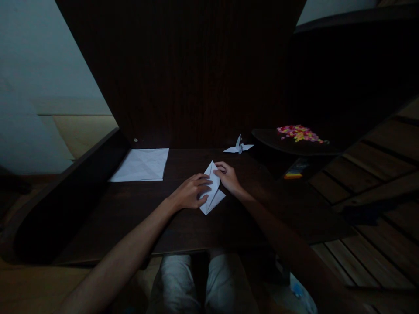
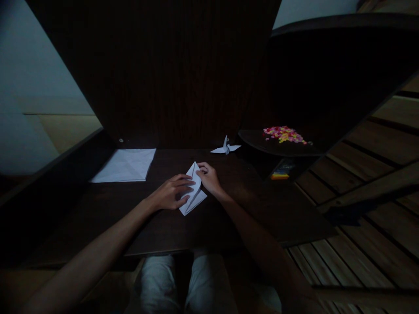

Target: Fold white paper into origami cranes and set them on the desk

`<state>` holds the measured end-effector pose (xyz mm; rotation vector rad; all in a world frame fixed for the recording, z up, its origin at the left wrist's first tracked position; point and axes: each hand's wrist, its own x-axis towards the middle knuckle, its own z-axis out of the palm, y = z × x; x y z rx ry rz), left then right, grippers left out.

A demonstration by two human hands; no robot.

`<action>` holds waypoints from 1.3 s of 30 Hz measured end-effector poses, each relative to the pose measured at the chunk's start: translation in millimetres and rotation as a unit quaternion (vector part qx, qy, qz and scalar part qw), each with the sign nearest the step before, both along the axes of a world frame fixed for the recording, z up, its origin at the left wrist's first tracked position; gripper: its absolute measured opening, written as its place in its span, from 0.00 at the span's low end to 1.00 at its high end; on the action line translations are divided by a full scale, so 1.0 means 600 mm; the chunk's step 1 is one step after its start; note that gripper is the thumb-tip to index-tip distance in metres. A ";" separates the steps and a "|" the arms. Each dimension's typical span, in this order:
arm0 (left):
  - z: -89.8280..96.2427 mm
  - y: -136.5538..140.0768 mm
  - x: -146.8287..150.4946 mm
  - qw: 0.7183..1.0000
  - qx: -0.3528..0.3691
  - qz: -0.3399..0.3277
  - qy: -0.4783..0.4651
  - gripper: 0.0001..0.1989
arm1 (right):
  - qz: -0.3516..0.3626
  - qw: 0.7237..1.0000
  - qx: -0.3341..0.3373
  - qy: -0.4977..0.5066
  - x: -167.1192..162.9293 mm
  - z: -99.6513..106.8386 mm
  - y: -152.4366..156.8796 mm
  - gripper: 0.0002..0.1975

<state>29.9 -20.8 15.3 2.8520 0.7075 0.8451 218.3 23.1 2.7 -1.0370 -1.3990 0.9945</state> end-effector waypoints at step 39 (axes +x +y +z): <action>-0.009 0.025 -0.021 0.984 -0.151 0.095 0.000 0.27 | 0.134 0.879 0.174 -0.423 0.012 -0.026 -0.009 0.21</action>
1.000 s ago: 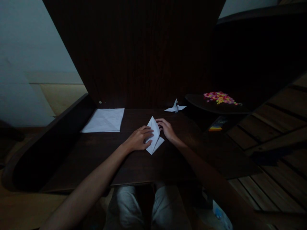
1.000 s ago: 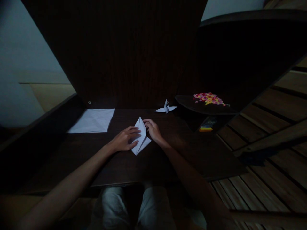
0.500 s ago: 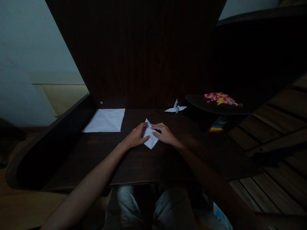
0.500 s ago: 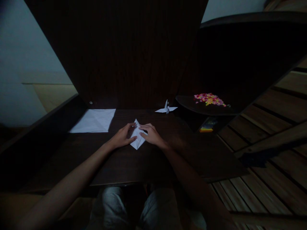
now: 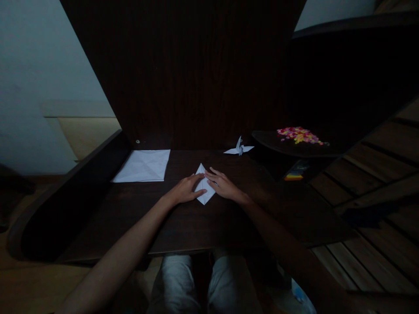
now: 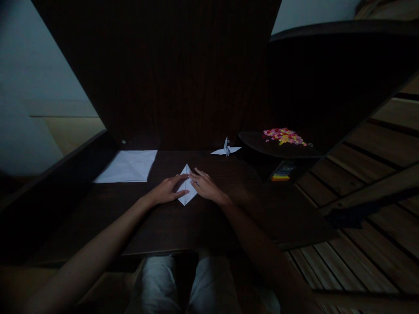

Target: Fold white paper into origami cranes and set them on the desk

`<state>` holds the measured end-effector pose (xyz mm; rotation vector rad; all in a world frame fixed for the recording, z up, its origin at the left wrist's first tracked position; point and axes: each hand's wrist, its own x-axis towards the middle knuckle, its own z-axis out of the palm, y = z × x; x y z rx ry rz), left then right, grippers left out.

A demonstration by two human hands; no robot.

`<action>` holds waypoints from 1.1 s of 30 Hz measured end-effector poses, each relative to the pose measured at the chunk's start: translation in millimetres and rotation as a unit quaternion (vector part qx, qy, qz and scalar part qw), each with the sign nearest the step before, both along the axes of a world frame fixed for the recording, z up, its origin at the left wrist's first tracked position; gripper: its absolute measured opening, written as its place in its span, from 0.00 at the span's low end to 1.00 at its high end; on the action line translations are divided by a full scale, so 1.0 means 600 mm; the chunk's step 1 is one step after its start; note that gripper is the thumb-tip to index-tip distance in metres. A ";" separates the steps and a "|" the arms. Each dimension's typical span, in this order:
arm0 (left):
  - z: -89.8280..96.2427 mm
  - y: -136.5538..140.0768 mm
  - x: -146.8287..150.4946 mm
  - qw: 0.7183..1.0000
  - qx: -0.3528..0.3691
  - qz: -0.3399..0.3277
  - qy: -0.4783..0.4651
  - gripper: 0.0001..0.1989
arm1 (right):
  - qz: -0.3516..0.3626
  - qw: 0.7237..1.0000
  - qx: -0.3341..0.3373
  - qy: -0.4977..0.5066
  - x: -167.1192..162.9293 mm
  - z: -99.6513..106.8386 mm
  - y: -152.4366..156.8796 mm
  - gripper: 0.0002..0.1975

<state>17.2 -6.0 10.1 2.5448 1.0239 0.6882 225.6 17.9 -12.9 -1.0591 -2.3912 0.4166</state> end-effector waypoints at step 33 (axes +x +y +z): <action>0.006 -0.005 -0.005 0.994 -0.017 -0.106 0.033 0.25 | -0.022 0.996 -0.008 -0.081 0.013 0.000 0.012 0.23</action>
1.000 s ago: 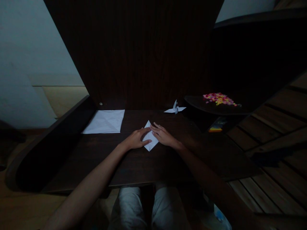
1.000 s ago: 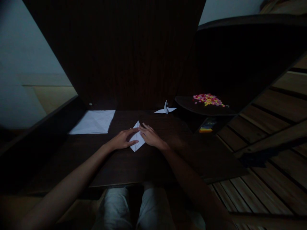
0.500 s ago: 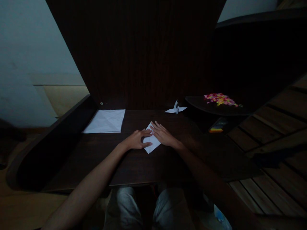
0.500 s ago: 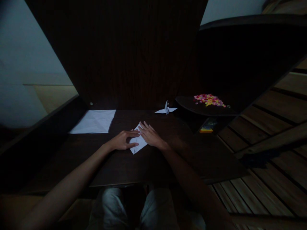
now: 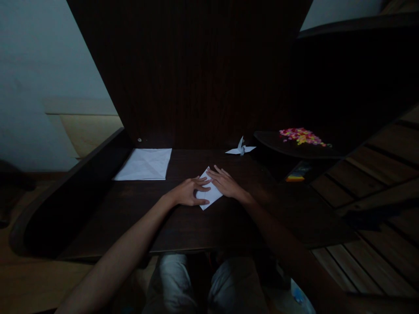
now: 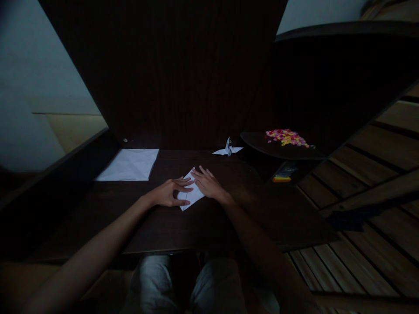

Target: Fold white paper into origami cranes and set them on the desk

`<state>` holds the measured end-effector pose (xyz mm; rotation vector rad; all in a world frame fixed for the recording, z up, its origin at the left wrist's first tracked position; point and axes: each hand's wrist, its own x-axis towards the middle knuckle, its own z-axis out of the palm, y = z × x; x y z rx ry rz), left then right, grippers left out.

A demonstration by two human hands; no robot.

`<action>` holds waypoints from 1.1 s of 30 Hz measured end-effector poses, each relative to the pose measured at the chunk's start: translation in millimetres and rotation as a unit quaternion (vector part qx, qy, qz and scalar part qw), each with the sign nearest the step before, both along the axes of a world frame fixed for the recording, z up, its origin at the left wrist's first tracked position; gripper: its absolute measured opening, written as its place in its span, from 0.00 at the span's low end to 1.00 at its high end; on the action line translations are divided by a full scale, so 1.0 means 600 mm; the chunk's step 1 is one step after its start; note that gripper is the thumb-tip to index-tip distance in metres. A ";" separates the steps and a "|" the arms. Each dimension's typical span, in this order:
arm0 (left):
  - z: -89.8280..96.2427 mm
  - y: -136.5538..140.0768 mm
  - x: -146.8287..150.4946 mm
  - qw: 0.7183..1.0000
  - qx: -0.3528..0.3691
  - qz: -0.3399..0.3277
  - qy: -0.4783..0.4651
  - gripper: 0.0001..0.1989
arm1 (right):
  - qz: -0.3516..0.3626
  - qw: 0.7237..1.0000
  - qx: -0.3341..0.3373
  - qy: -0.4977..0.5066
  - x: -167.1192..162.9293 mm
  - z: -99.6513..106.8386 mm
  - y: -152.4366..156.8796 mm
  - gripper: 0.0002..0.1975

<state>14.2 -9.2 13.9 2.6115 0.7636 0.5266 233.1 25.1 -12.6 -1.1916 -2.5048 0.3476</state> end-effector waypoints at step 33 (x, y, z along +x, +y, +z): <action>-0.012 0.030 -0.040 0.986 0.074 0.131 0.069 0.29 | -0.013 0.999 0.044 0.027 -0.007 0.016 -0.012 0.23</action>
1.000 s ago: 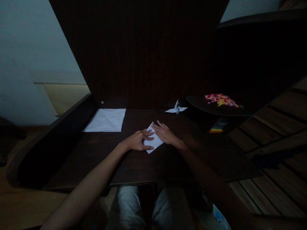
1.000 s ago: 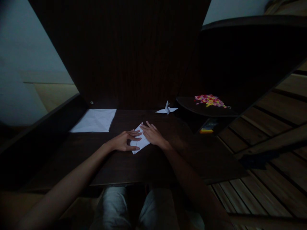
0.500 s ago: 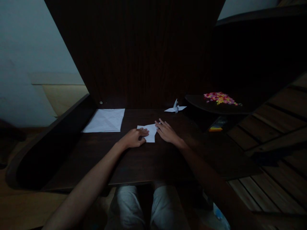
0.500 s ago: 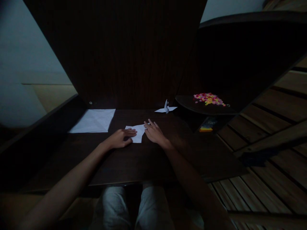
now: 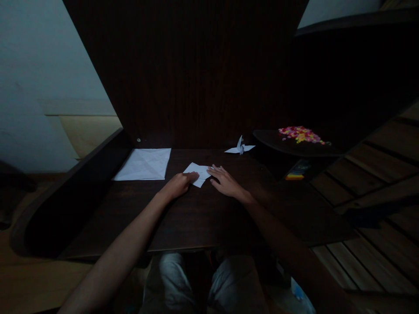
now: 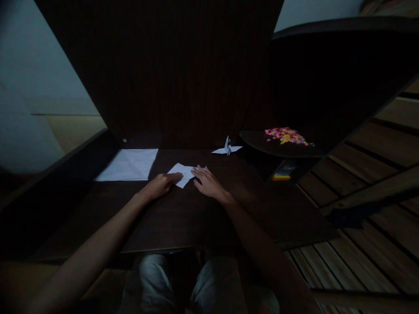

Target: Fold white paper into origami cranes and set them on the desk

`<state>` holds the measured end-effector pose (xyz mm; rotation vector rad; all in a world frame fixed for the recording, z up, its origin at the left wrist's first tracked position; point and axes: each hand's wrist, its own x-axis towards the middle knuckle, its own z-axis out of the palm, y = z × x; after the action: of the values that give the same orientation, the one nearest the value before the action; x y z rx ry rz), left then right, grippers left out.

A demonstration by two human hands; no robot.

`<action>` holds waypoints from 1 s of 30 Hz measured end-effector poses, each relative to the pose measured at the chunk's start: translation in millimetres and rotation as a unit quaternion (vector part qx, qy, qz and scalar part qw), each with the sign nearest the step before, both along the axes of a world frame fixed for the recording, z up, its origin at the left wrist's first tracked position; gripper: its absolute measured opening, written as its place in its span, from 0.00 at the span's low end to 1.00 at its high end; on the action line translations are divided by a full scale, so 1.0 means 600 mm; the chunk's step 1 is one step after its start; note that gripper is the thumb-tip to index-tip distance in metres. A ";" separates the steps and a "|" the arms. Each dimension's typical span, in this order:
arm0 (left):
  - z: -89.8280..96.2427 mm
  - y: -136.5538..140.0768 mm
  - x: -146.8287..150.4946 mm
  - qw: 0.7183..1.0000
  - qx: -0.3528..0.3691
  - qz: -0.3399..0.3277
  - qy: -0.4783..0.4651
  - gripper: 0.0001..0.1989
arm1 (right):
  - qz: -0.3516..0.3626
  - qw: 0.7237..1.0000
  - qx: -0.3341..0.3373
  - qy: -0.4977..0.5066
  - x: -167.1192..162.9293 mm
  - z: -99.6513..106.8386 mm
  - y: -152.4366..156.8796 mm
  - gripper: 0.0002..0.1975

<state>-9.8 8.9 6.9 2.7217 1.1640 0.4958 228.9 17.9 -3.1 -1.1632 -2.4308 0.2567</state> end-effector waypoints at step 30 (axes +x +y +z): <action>0.023 -0.030 0.018 0.995 0.020 -0.010 -0.097 0.40 | -0.117 0.990 0.062 0.044 -0.001 0.017 -0.003 0.14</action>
<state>0.9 -9.2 20.8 2.6448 1.0864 0.7686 228.3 16.3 7.0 -1.3369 -2.1761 0.0828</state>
